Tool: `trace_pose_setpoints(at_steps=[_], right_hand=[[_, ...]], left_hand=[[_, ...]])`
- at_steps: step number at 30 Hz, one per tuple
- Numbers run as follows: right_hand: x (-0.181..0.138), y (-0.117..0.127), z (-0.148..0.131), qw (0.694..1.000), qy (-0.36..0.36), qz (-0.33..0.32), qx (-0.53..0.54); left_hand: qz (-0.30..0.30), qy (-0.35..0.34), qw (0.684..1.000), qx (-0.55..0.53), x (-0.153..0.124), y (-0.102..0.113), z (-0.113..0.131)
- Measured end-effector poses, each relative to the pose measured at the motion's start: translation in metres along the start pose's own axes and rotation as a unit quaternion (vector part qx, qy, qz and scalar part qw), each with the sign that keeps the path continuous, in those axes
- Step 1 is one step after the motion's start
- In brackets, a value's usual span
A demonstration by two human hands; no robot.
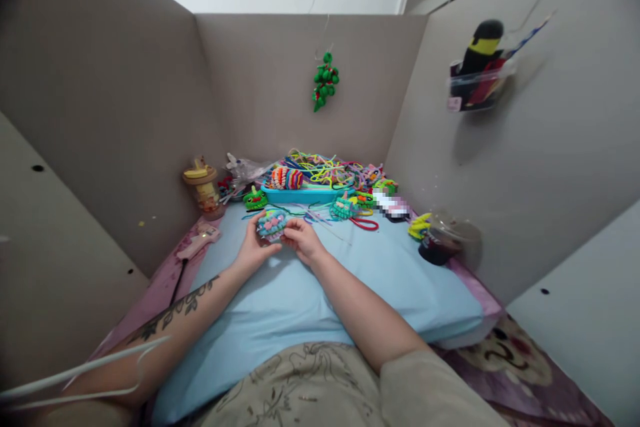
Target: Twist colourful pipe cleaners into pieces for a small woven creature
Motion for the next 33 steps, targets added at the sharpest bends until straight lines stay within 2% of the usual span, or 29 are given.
trace_pose_setpoints(at_steps=[3,6,12,17,21,24,28,33], right_hand=[[-0.001,-0.003,0.001,1.000,0.004,-0.020,-0.005],[-0.002,-0.005,0.000,0.999,0.018,-0.029,-0.015],[0.000,-0.002,-0.002,0.997,0.044,-0.035,-0.050],[-0.002,-0.006,-0.004,0.995,0.042,-0.059,-0.063],[-0.002,-0.006,-0.005,0.990,0.068,-0.054,-0.111],[-0.005,-0.009,-0.010,0.979,0.113,-0.049,-0.161],[-0.016,-0.021,-0.016,0.947,0.178,-0.054,-0.263],[-0.025,-0.033,-0.014,0.922,0.198,-0.049,-0.328]], left_hand=[[0.045,-0.030,0.995,0.081,-0.001,0.006,0.003],[0.054,-0.040,0.991,0.115,0.000,0.007,0.005],[0.035,-0.008,0.994,0.100,0.003,0.008,0.004],[0.052,0.010,0.995,0.082,0.003,0.011,0.005],[0.059,0.021,0.995,0.075,0.002,0.009,0.007],[0.057,0.022,0.995,0.078,0.002,0.009,0.007],[0.075,0.018,0.992,0.096,0.003,0.013,0.006],[0.086,0.005,0.993,0.079,0.002,0.014,0.005]])
Point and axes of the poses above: each hand's wrist, its own x-axis towards the middle knuckle, its own y-axis out of the back of the hand, z = x × y, the point moved 5 cm from there along x, towards the middle knuckle, and after that the axes turned 9 degrees about x, right-handed, at the moved point
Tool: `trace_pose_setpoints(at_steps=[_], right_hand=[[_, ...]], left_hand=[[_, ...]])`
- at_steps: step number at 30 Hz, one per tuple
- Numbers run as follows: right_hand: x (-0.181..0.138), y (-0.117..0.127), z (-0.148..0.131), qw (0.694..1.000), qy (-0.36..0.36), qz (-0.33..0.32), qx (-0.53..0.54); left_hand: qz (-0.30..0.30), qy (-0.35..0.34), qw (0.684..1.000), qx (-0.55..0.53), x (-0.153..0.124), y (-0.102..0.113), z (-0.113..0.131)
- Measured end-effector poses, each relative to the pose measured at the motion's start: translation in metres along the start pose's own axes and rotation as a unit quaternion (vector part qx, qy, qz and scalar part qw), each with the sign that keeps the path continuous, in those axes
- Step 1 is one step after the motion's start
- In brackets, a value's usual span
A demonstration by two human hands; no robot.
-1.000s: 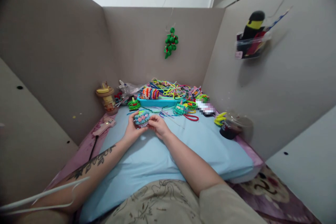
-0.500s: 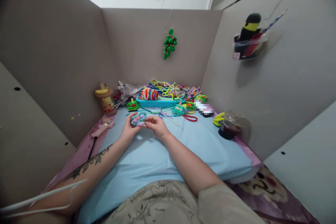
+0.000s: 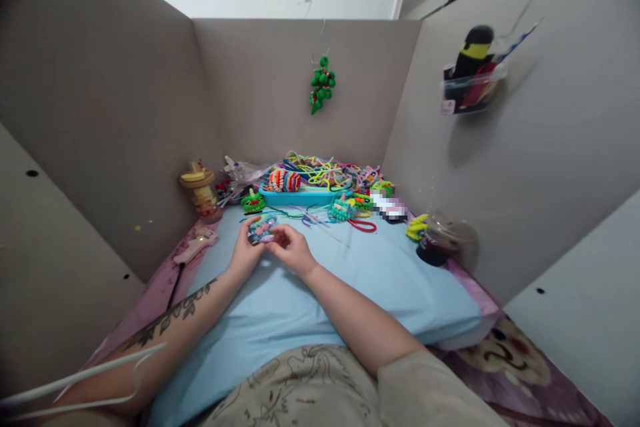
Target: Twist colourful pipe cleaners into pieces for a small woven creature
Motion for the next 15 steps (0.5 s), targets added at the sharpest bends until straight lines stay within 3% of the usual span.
trace_pose_setpoints(at_steps=[7,10,15], right_hand=[[0.005,0.005,0.006,0.999,-0.009,0.030,0.029],[0.008,0.009,0.016,0.991,-0.051,0.061,0.106],[0.012,0.011,0.031,0.945,-0.138,0.087,0.283]], left_hand=[[-0.001,0.007,1.000,0.004,0.000,-0.001,0.001],[-0.013,0.009,1.000,-0.008,-0.001,-0.004,0.003],[-0.050,0.023,0.995,-0.082,-0.005,-0.011,0.001]])
Point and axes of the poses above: each hand's wrist, its own x-axis towards the middle knuckle, its own y-axis out of the back of the hand, z = x × y, the point moved 5 cm from there along x, towards the middle knuckle, and after that the axes turned 9 degrees about x, right-handed, at the moved point
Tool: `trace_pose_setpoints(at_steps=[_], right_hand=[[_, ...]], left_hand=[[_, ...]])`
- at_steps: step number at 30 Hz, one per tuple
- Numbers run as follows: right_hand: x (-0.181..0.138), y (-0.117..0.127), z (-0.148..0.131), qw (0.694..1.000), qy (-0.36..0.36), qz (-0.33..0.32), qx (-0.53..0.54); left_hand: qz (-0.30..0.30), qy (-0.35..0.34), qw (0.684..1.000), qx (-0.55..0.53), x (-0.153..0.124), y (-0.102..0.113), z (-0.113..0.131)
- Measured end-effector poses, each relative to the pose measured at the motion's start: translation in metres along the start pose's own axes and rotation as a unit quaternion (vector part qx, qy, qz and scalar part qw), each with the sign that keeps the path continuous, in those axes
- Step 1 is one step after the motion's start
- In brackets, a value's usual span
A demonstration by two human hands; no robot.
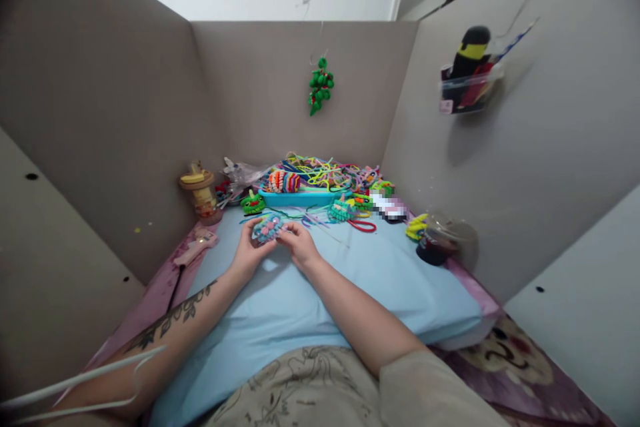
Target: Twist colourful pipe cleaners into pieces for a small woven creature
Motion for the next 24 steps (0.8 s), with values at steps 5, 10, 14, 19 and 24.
trace_pose_setpoints(at_steps=[5,10,14,19,24], right_hand=[[0.003,0.008,-0.009,0.999,0.032,-0.001,-0.028],[-0.003,-0.001,-0.009,0.988,0.014,-0.103,-0.112],[-0.008,-0.006,-0.011,0.984,0.004,-0.136,-0.119],[-0.010,-0.010,-0.020,0.968,0.054,-0.168,-0.177],[-0.013,-0.014,-0.025,0.948,0.104,-0.176,-0.245]], left_hand=[[-0.045,0.134,0.983,-0.117,0.001,-0.001,-0.013],[-0.058,0.213,0.958,-0.181,0.002,0.000,-0.017],[-0.117,0.244,0.937,-0.221,0.000,-0.007,-0.014],[-0.149,0.269,0.925,-0.223,-0.006,-0.008,-0.008],[-0.142,0.227,0.946,-0.184,-0.006,-0.006,-0.003]])
Point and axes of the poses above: each hand's wrist, its own x-axis towards the middle knuckle, its own y-axis out of the back of the hand, z = x × y, the point moved 5 cm from there along x, towards the middle knuckle, and after that the axes turned 9 degrees about x, right-handed, at the moved point
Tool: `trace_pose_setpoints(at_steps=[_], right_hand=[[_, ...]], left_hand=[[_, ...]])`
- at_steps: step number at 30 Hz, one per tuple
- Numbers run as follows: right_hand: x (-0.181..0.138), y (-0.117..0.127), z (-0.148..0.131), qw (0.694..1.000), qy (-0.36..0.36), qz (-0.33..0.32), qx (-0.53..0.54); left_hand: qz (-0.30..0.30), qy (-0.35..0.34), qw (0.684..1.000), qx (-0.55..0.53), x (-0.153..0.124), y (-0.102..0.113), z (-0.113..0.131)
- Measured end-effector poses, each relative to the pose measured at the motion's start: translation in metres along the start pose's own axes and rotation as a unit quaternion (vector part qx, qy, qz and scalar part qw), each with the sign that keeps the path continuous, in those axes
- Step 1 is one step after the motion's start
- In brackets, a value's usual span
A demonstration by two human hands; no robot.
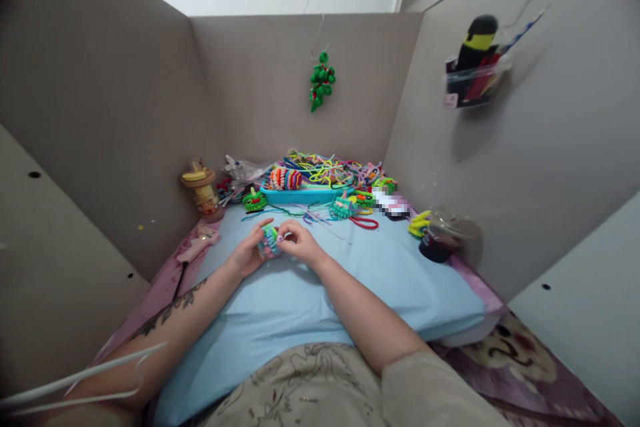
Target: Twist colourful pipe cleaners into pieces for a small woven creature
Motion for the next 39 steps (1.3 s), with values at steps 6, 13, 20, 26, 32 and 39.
trace_pose_setpoints(at_steps=[6,13,20,26,32,39], right_hand=[[-0.001,0.002,-0.003,1.000,0.007,0.016,0.004],[-0.002,0.000,-0.006,1.000,-0.013,0.017,0.020],[0.004,0.004,0.009,0.996,-0.055,0.069,0.024],[0.005,0.007,0.015,0.992,-0.077,0.101,0.017],[0.002,0.007,0.011,0.990,-0.087,0.109,-0.026],[0.002,0.003,0.008,0.988,-0.107,0.112,0.029]], left_hand=[[0.046,0.001,0.999,-0.011,0.005,0.010,-0.003],[0.064,0.013,0.998,-0.013,0.007,0.013,-0.006],[0.056,-0.035,0.996,0.054,0.004,0.005,-0.003],[0.059,-0.074,0.990,0.109,0.004,0.003,-0.003],[0.080,-0.128,0.971,0.185,0.004,0.004,0.000],[0.116,-0.186,0.917,0.334,-0.004,0.005,0.009]])
Point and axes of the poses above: each hand's wrist, its own x-axis towards the middle knuckle, its own y-axis out of the back of the hand, z = x × y, the point moved 5 cm from there along x, towards the middle knuckle, and after that the axes turned 9 degrees about x, right-handed, at the moved point
